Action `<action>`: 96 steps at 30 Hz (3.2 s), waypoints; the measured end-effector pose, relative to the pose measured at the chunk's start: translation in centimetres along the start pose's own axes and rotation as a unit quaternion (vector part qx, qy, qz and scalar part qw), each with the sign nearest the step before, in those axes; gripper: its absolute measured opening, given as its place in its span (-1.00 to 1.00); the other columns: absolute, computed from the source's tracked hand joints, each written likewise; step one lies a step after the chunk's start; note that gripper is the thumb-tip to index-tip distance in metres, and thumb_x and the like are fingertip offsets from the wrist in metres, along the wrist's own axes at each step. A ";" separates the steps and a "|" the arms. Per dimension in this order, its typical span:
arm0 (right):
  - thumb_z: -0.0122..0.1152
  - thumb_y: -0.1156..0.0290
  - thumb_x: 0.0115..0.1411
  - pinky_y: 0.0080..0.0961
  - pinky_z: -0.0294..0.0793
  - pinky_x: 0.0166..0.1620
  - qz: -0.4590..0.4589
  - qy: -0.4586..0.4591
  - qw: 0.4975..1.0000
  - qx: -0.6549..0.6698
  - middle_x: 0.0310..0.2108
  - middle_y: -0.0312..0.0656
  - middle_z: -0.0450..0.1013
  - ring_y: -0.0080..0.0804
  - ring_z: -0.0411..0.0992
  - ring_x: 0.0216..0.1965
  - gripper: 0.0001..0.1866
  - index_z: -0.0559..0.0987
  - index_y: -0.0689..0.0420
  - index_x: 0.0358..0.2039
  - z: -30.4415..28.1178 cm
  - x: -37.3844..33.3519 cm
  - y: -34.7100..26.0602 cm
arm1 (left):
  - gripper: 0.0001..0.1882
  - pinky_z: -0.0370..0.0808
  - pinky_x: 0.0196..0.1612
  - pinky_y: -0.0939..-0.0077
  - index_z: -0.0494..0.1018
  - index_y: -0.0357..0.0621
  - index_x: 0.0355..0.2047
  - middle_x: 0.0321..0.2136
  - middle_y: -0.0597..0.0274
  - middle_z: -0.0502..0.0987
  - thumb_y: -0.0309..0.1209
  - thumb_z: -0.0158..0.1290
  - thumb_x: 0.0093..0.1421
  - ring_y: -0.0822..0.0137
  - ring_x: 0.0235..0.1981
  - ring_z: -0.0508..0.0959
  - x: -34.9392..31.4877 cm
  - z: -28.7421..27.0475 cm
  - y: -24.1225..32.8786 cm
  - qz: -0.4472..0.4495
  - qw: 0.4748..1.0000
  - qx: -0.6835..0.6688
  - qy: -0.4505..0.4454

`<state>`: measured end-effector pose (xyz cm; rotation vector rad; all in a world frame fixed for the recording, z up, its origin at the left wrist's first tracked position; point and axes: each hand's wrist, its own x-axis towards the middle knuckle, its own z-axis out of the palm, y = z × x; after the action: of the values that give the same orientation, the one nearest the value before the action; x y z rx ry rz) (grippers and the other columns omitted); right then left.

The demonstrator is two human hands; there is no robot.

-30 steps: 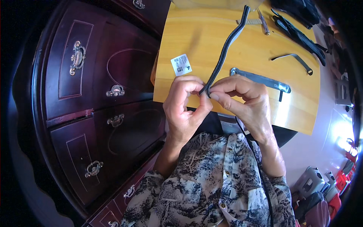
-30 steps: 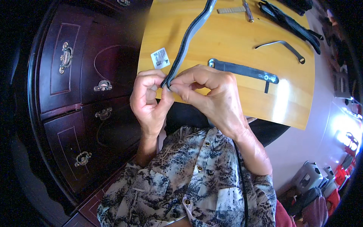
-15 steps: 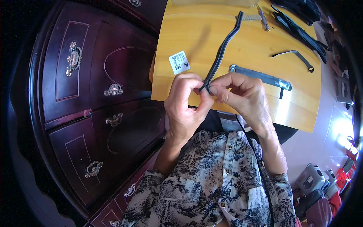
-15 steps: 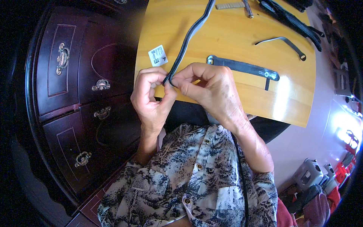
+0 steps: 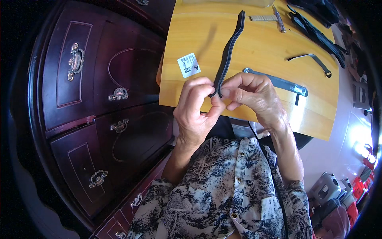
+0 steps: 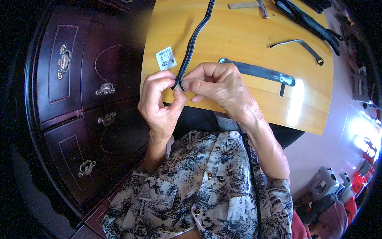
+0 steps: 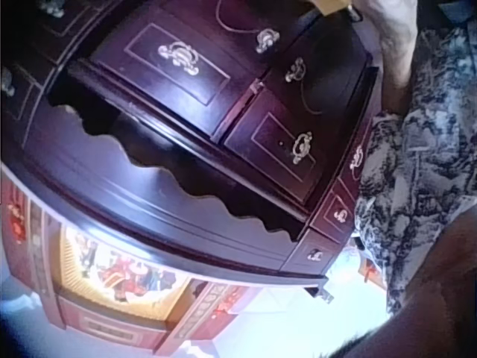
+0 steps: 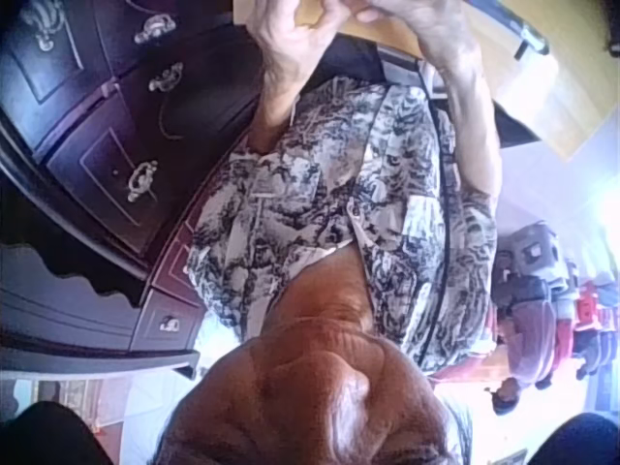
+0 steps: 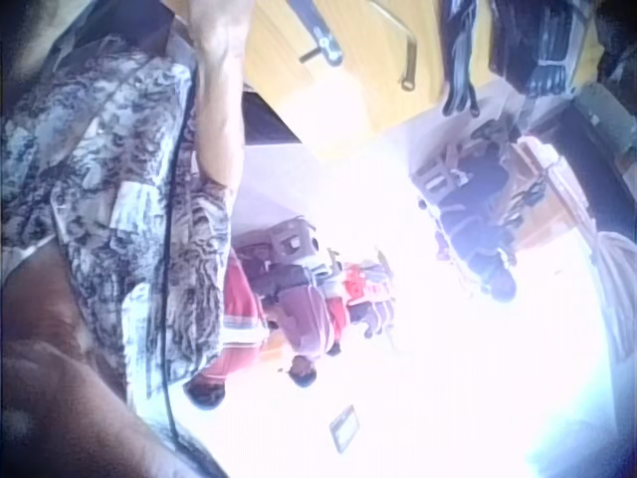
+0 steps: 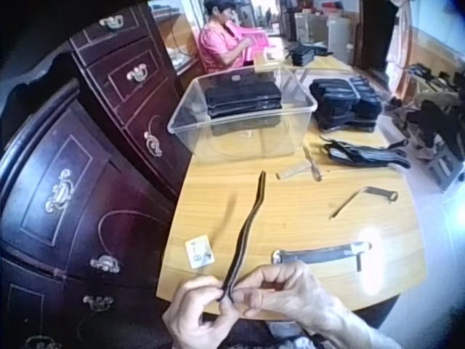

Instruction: Inspecting, folding, and organizing black fabric straps with labels at a workbench.

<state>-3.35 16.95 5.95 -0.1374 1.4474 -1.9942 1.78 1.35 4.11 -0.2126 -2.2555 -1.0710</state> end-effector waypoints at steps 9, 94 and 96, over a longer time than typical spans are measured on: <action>0.25 0.45 0.06 -0.64 0.49 -0.33 0.022 -0.010 1.000 -0.018 -0.41 -0.16 0.50 -0.52 0.46 -0.42 -0.81 0.55 0.32 -0.35 -0.4 0.4 -0.2 | -0.68 0.49 -0.38 0.47 0.41 -0.20 -0.40 -0.39 0.14 0.49 -0.72 0.14 -0.23 0.21 -0.41 0.54 -0.2 -0.1 -0.2 0.002 1.000 0.011 -0.004; 0.12 0.43 0.06 -0.49 0.42 -0.50 -0.007 0.045 0.978 -0.204 -0.67 -0.09 0.40 -0.38 0.43 -0.65 -0.84 0.46 0.28 -0.50 0.7 2.2 2.6 | -0.78 0.52 -0.27 0.41 0.39 -0.23 -0.42 -0.27 0.08 0.52 -0.69 0.15 -0.08 0.16 -0.30 0.56 -2.1 1.2 -2.5 -0.020 1.000 0.007 -0.011; 0.15 0.42 0.02 -0.48 0.37 -0.54 -0.110 0.077 0.939 -0.318 -0.72 -0.09 0.34 -0.43 0.38 -0.68 -0.84 0.44 0.26 -0.54 0.8 2.2 3.3 | -0.77 0.52 -0.27 0.40 0.38 -0.24 -0.40 -0.28 0.09 0.51 -0.68 0.15 -0.08 0.16 -0.31 0.55 -1.6 0.6 -2.3 -0.029 0.999 0.009 -0.044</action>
<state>-3.21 14.55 2.74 -0.4456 2.2246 -1.6510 1.85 0.45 1.37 -0.1922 -2.3623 -1.0913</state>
